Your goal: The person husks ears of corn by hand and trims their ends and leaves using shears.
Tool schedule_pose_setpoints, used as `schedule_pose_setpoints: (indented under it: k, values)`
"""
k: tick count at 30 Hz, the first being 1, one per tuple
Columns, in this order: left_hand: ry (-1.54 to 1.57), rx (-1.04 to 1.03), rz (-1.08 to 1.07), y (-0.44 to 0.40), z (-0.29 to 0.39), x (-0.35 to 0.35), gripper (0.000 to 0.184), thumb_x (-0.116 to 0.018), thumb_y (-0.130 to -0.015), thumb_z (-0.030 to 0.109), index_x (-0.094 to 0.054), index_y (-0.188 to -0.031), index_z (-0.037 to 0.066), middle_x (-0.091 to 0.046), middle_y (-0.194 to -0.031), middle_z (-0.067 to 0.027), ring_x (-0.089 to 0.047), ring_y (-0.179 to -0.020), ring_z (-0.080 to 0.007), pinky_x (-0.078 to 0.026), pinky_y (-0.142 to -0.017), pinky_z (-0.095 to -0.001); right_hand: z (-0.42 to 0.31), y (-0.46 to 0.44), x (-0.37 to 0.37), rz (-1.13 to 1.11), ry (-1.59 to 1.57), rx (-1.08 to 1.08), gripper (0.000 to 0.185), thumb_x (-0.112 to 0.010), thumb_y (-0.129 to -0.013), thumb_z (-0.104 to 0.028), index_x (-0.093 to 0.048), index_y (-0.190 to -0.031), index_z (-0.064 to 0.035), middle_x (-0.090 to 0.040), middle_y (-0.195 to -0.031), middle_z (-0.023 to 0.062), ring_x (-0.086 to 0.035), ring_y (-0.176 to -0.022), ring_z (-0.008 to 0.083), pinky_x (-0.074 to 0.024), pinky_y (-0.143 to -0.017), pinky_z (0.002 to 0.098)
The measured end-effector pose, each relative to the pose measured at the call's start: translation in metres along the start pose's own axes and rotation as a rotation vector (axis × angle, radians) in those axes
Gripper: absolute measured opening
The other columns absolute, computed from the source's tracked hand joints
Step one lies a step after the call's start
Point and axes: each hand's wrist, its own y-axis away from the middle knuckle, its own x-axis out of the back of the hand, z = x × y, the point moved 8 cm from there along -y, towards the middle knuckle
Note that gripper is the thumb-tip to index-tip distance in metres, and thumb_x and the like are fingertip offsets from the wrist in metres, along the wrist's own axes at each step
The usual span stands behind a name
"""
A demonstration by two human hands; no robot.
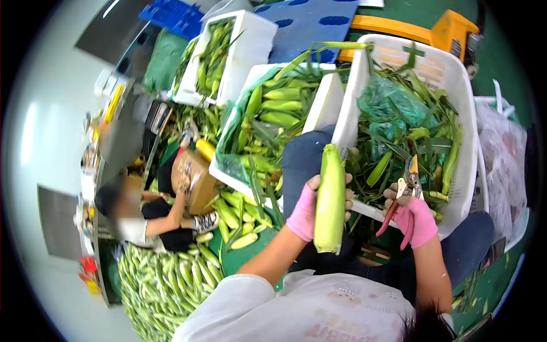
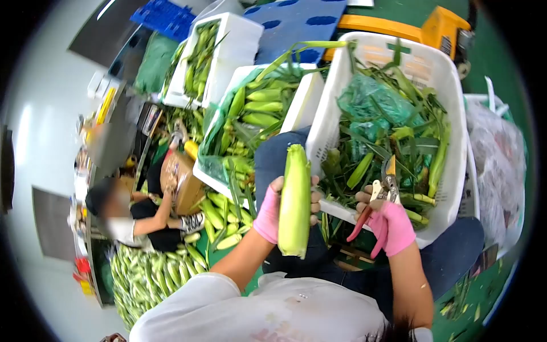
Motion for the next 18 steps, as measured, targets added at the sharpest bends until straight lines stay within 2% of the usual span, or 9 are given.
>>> schedule_pose_setpoints:
  k: [3,4,5,8,11,13,15,16,18]
  values:
    - [-0.015,-0.205,-0.099,0.073,0.043,0.010,0.083,-0.070,-0.085,0.057,-0.041,-0.151,0.014,-0.058,-0.106,-0.0067,-0.057,-0.092,-0.0219,-0.052,-0.079,-0.0372,-0.002,0.013,-0.050,-0.113,-0.003,-0.017,0.046,-0.064,-0.088,-0.015,-0.053,-0.130,-0.0003,-0.062,-0.118,0.0173,-0.062,-0.105,0.0274,-0.0516,-0.095,0.0435]
    - [-0.143,-0.344,0.021,0.108,0.065,0.033,0.086,-0.072,-0.085,0.054,-0.038,-0.152,0.013,-0.058,-0.108,-0.0066,-0.057,-0.093,-0.0211,-0.053,-0.079,-0.0370,0.000,0.007,-0.049,-0.262,-0.042,-0.027,0.049,-0.062,-0.093,-0.028,-0.053,-0.133,-0.0017,-0.059,-0.129,0.0197,-0.058,-0.120,0.0305,-0.0490,-0.101,0.0461]
    - [-0.269,-0.475,0.149,0.145,0.088,0.063,0.088,-0.075,-0.084,0.051,-0.036,-0.153,0.013,-0.058,-0.110,-0.0066,-0.058,-0.094,-0.0204,-0.053,-0.079,-0.0368,0.004,0.015,-0.038,-0.092,-0.116,-0.049,0.055,-0.058,-0.096,-0.040,-0.051,-0.137,-0.0033,-0.055,-0.139,0.0189,-0.051,-0.132,0.0341,-0.0457,-0.105,0.0515]
    - [-0.677,-0.587,0.760,0.258,0.136,0.193,0.075,-0.077,-0.084,0.032,-0.043,-0.147,0.009,-0.063,-0.117,-0.0109,-0.064,-0.101,-0.0241,-0.056,-0.086,-0.0410,0.019,0.021,-0.046,-0.254,-0.100,-0.129,0.063,-0.054,-0.098,-0.047,-0.045,-0.145,-0.0049,-0.053,-0.144,0.0160,-0.048,-0.136,0.0362,-0.0421,-0.105,0.0606]
    - [-1.212,-0.342,1.379,0.337,0.142,0.335,0.058,-0.069,-0.084,0.019,-0.054,-0.139,0.009,-0.068,-0.122,-0.0150,-0.068,-0.108,-0.0300,-0.055,-0.094,-0.0425,0.037,0.021,-0.053,-0.284,-0.127,-0.214,0.066,-0.053,-0.098,-0.047,-0.042,-0.148,-0.0053,-0.048,-0.149,0.0157,-0.044,-0.138,0.0355,-0.0423,-0.101,0.0635]
    - [-1.728,0.218,1.551,0.354,0.141,0.379,0.059,-0.071,-0.082,0.019,-0.057,-0.138,0.013,-0.065,-0.130,-0.0169,-0.065,-0.116,-0.0339,-0.053,-0.099,-0.0425,0.040,0.017,-0.059,-0.259,-0.146,-0.256,0.066,-0.056,-0.097,-0.042,-0.041,-0.149,-0.0037,-0.049,-0.148,0.0159,-0.045,-0.138,0.0354,-0.0428,-0.103,0.0612]
    - [-1.619,0.510,1.819,0.354,0.151,0.389,0.056,-0.070,-0.081,0.016,-0.059,-0.136,0.016,-0.063,-0.132,-0.0182,-0.061,-0.120,-0.0384,-0.051,-0.100,-0.0433,0.039,0.011,-0.051,-0.229,-0.147,-0.261,0.067,-0.059,-0.096,-0.038,-0.040,-0.150,-0.0028,-0.049,-0.147,0.0161,-0.046,-0.137,0.0355,-0.0431,-0.105,0.0585]
    - [-1.674,0.076,1.875,0.336,0.175,0.384,0.049,-0.071,-0.080,0.014,-0.062,-0.128,0.014,-0.062,-0.125,-0.0192,-0.061,-0.116,-0.0379,-0.051,-0.097,-0.0459,0.035,0.007,-0.046,-0.214,-0.143,-0.260,0.067,-0.060,-0.095,-0.036,-0.040,-0.150,-0.0023,-0.049,-0.147,0.0162,-0.046,-0.137,0.0356,-0.0432,-0.106,0.0572]
    - [-1.952,-0.838,1.526,0.261,0.225,0.272,0.033,-0.064,-0.083,0.005,-0.064,-0.116,0.008,-0.064,-0.113,-0.0172,-0.063,-0.106,-0.0368,-0.051,-0.089,-0.0468,0.029,0.002,-0.038,-0.175,-0.113,-0.235,0.066,-0.061,-0.094,-0.033,-0.041,-0.149,-0.0013,-0.051,-0.146,0.0162,-0.047,-0.136,0.0361,-0.0437,-0.107,0.0537]
